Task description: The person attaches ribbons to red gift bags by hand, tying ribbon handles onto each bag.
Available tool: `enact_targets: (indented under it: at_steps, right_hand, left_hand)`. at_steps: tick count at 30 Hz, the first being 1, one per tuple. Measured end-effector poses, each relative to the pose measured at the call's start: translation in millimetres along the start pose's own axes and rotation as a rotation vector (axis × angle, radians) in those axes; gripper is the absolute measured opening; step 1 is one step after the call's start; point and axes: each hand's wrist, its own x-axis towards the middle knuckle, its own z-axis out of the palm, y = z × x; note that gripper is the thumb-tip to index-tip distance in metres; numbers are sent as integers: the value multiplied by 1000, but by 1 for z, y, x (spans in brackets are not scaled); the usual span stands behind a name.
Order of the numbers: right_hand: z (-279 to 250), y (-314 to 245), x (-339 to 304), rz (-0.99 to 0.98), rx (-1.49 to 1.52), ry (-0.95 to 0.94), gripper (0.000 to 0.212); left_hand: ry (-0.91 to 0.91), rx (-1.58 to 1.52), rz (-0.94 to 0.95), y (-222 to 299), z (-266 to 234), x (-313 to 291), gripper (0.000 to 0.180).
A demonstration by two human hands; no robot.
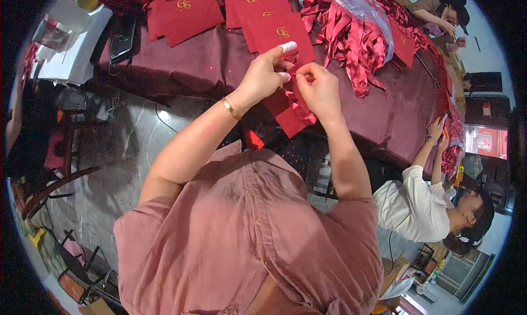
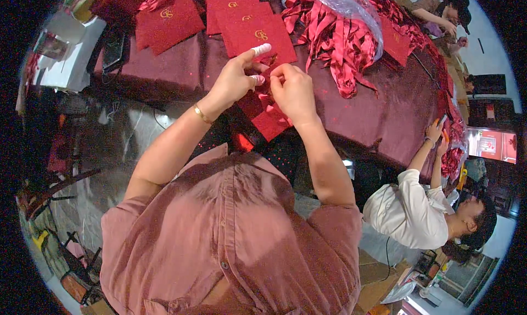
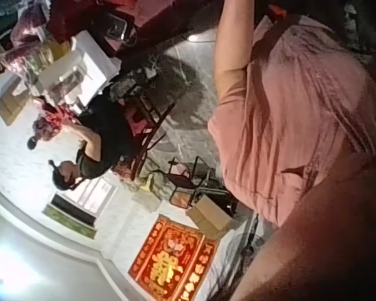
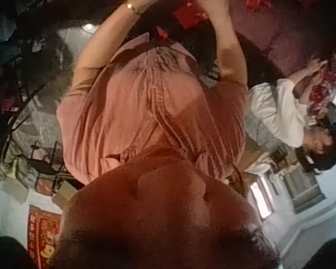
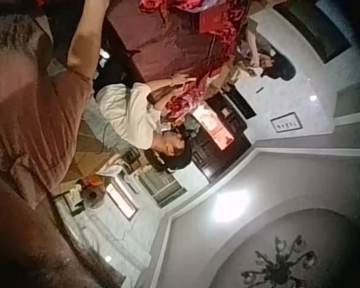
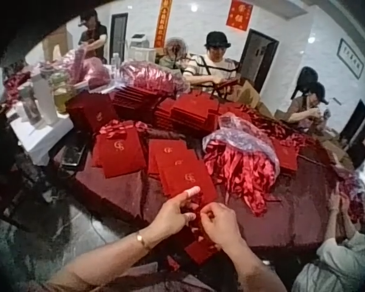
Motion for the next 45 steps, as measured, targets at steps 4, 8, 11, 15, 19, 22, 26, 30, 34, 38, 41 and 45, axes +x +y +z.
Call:
enact_targets:
  at_steps: [4, 8, 11, 15, 19, 22, 26, 30, 34, 38, 41, 45]
  right_hand:
    - [-2, 3, 1, -61, -120, 57, 7]
    - [-4, 1, 1, -28, -103, 20, 6]
    - [-3, 2, 1, -56, -116, 26, 6]
    - [-3, 3, 1, -13, -139, 73, 6]
    - [-4, 1, 2, -39, -55, 24, 7]
    - [-4, 3, 5, -41, -67, 6, 7]
    - [-4, -1, 2, -27, -36, 75, 11]
    - [-10, 4, 2, 103, 6, 98, 26]
    - [-33, 18, 10, 109, 115, 353, 33]
    - [-14, 55, -20, 449, 538, 367, 31]
    - [-7, 46, -29, 593, 1099, 281, 26]
    - [-5, 65, -32, 432, 958, 229, 26]
  left_hand:
    - [7, -18, -17, 3, 2, -3, 70]
    - [-23, -58, -19, 3, 1, -4, 72]
    - [-34, -83, -48, 5, 1, -5, 72]
    - [-68, -107, -68, 10, 0, -7, 74]
    - [-98, -105, -57, 3, -5, -6, 76]
    - [-45, 138, 178, 1, 1, -10, 74]
    - [8, 335, 177, 16, 8, -14, 74]
    - [-51, 189, 243, 6, 10, -7, 71]
    - [186, -65, 126, 25, -15, -6, 75]
    - [218, -278, 85, 31, -14, -3, 72]
    - [-49, -449, -33, 21, -15, -3, 63]
    - [27, 391, 352, 23, -12, -3, 66]
